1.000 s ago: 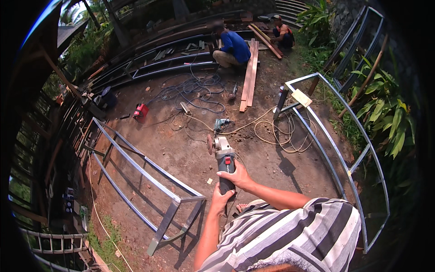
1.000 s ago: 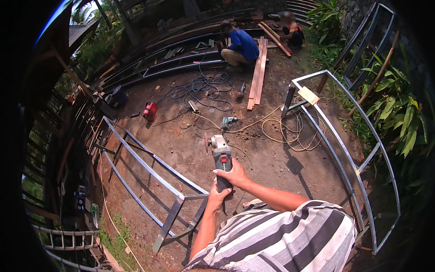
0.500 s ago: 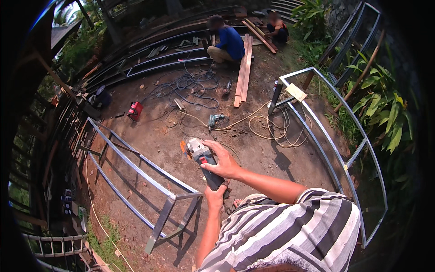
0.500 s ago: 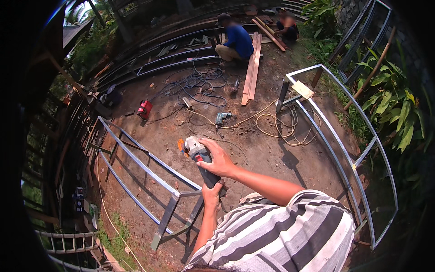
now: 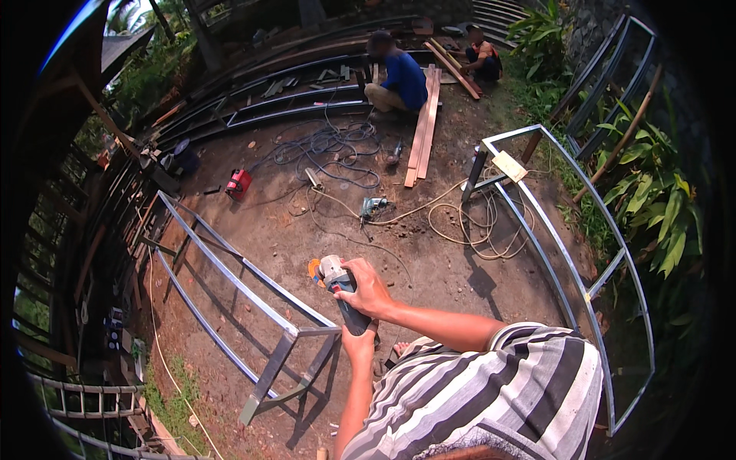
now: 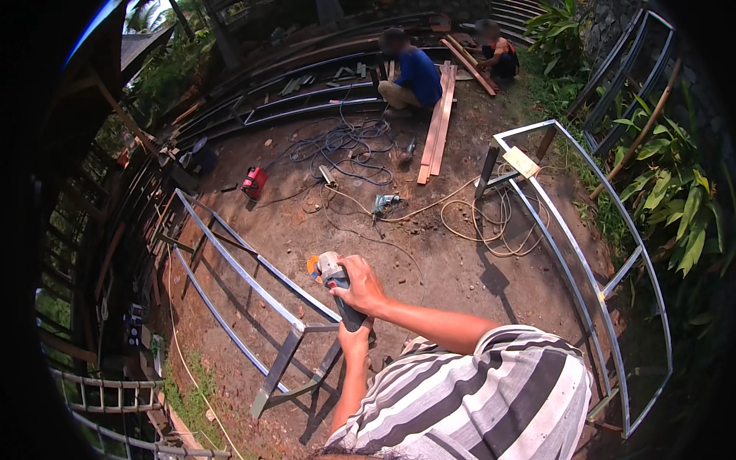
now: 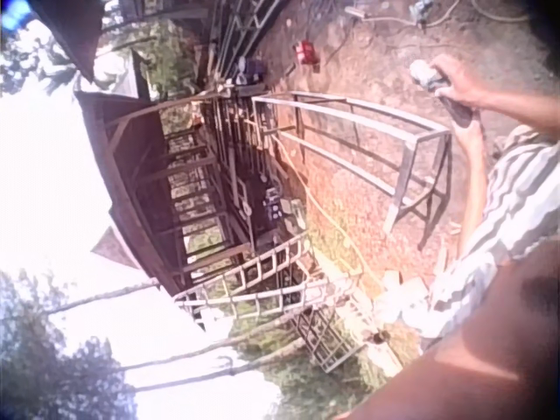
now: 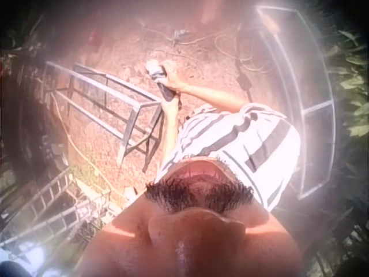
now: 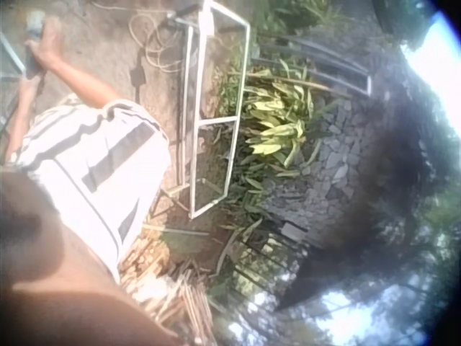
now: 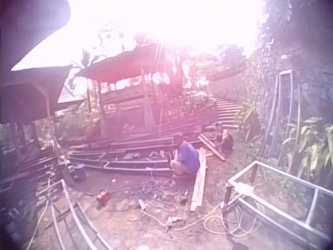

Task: The person plugs in an angle grinder and then uses it to grind the edges of a rectangular metal frame lying on the ground. The person repositions the frame and continues grinding different sections of the metal structure.

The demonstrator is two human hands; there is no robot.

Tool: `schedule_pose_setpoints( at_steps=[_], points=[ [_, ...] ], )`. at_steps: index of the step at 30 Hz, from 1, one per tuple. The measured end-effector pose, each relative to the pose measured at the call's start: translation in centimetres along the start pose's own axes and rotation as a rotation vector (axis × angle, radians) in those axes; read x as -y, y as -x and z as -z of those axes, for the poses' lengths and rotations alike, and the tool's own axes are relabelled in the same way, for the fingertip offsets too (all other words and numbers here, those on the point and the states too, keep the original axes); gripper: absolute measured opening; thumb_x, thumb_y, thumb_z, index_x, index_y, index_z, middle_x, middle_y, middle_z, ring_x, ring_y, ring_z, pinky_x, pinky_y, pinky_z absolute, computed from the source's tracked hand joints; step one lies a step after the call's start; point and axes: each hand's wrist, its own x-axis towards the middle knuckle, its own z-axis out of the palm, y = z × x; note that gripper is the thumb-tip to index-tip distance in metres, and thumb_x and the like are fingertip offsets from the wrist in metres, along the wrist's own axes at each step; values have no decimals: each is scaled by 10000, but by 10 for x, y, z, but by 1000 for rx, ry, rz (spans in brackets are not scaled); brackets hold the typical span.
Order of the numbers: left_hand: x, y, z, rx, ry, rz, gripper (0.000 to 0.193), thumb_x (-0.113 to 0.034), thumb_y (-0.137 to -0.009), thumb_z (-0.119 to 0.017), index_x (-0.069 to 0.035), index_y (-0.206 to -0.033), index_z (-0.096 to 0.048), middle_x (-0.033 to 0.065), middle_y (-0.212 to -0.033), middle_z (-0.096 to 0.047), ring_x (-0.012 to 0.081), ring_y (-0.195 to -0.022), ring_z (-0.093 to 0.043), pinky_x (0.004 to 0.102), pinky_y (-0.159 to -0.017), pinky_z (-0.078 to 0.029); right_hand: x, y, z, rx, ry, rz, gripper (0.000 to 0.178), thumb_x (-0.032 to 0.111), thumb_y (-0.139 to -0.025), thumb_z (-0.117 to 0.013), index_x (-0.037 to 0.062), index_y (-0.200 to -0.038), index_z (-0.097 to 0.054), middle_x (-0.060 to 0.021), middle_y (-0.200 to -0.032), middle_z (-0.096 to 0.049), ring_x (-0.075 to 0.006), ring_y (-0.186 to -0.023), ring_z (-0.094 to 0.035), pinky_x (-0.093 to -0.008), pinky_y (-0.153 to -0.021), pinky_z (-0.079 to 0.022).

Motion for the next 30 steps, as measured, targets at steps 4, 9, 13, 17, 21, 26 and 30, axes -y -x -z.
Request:
schedule_pose_setpoints(
  at_steps=[4, 9, 13, 17, 21, 26, 30],
  points=[
    [28, 0, 2, -44, -7, -80, 360, -163, -768, -830, -33, -1046, -640, 20, -777, -607, 126, -592, -580, 293, -448, -484, 2, 7, 0, 65, 51, -47, 669, 233, -664, -904, -14, -1209, -606, -185, -1179, -600, -383, -1145, -557, -451, -995, -459],
    [-6, 19, -4, -10, -7, 69, 320, -156, -769, -811, -29, -1006, -639, 21, -758, -603, 123, -536, -562, 301, -414, -487, -2, 12, 10, 53, 49, -67, 668, 245, -682, -893, -18, -1224, -602, -192, -1178, -597, -386, -1144, -558, -455, -985, -462],
    [-4, 17, -8, 24, -9, 72, 319, -151, -761, -804, -17, -997, -637, 31, -761, -612, 125, -540, -566, 304, -407, -491, -7, 14, 22, 34, 56, -79, 664, 258, -703, -880, -15, -1238, -596, -201, -1177, -594, -390, -1144, -560, -456, -987, -465],
    [5, 22, -12, 77, -44, 57, 338, -143, -742, -803, 19, -995, -648, 46, -785, -636, 133, -595, -588, 312, -440, -493, -19, 25, 35, 13, 94, -111, 665, 288, -734, -861, 0, -1264, -579, -203, -1178, -587, -400, -1141, -569, -466, -975, -477],
    [7, 34, -20, 206, -143, 100, 300, -136, -745, -800, 32, -958, -671, 38, -822, -661, 137, -690, -587, 312, -631, -487, -32, 54, 56, -40, 142, -233, 639, 335, -766, -835, 4, -1245, -571, -204, -1179, -577, -411, -1119, -592, -477, -945, -498],
    [20, 61, -22, 451, -204, 96, 284, -112, -755, -798, 25, -973, -680, 39, -845, -673, 143, -704, -589, 319, -660, -487, -29, 114, 93, -191, 208, -428, 623, 363, -782, -816, 16, -1240, -575, -207, -1192, -575, -416, -1099, -611, -488, -927, -510],
    [11, 100, -17, 631, -317, 47, 305, -109, -766, -799, 36, -1001, -669, 59, -854, -685, 147, -685, -609, 323, -624, -495, 1, 165, 121, -301, 277, -579, 609, 380, -784, -807, 40, -1239, -588, -192, -1185, -587, -405, -1080, -623, -479, -924, -514]
  ],
)
